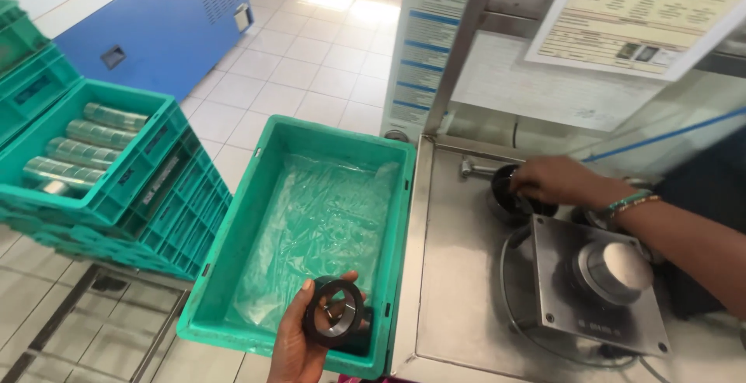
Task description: Cleaning and inspecting metal rings using an air nozzle and a measuring station within a metal fabrication workshop.
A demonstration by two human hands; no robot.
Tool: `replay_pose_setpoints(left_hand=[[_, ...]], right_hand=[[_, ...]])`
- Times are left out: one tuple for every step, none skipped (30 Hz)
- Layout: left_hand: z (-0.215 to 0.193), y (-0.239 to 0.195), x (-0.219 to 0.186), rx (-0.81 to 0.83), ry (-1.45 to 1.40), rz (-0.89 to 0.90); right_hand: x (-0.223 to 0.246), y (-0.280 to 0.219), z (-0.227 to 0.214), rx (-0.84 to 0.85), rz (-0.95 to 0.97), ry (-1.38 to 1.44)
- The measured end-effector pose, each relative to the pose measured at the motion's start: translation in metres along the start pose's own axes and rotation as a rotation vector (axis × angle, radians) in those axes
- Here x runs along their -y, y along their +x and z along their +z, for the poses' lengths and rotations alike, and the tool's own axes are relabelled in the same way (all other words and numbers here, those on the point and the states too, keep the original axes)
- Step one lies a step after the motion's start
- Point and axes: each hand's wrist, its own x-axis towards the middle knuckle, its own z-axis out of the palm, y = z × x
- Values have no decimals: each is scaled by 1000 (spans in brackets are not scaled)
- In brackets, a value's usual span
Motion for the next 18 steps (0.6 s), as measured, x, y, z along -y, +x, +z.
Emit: replay_pose_setpoints(left_hand=[[2, -1, 0, -37, 19, -6], [2, -1, 0, -47, 15, -1], [2, 0, 1, -70, 44, 3], [2, 0, 2, -93, 72, 7], [-2, 3, 5, -99, 73, 6], [-6, 5, 8, -23, 99, 19], [-9, 8, 10, 56, 127, 34], [1, 10, 7, 54, 131, 35], [11, 11, 4, 38, 137, 42], [20, 12, 2, 22, 144, 49], [32, 12, -2, 24, 147, 49], [44, 13, -6, -17, 169, 30], [56, 13, -10, -59, 191, 11], [58, 22, -7, -56, 195, 10], [60, 31, -4, 44, 209, 9], [62, 40, -1, 145, 222, 9], [68, 49, 3, 149, 226, 9], [74, 58, 6, 257, 183, -33]], right_hand=[[8, -2, 2, 96, -13, -34], [9, 1, 4, 98, -24, -32], [10, 1, 6, 157, -40, -48], [12, 2, 9, 216, -56, -65], [8, 2, 11, 219, -59, -61], [5, 3, 13, 209, -49, -20], [1, 3, 15, 195, -36, 22], [-8, 4, 16, 193, -37, 26], [-16, 4, 16, 154, 16, 176], [-25, 4, 17, 114, 69, 325], [-40, 2, 24, 111, 71, 327], [-54, -1, 31, 56, 127, 567], [-69, -4, 39, -2, 185, 806], [-71, -9, 41, -6, 187, 808], [-73, -15, 42, -38, 288, 1002], [-75, -21, 43, -70, 389, 1196], [-79, -25, 48, -76, 390, 1198], [-82, -30, 52, -103, 454, 1316]])
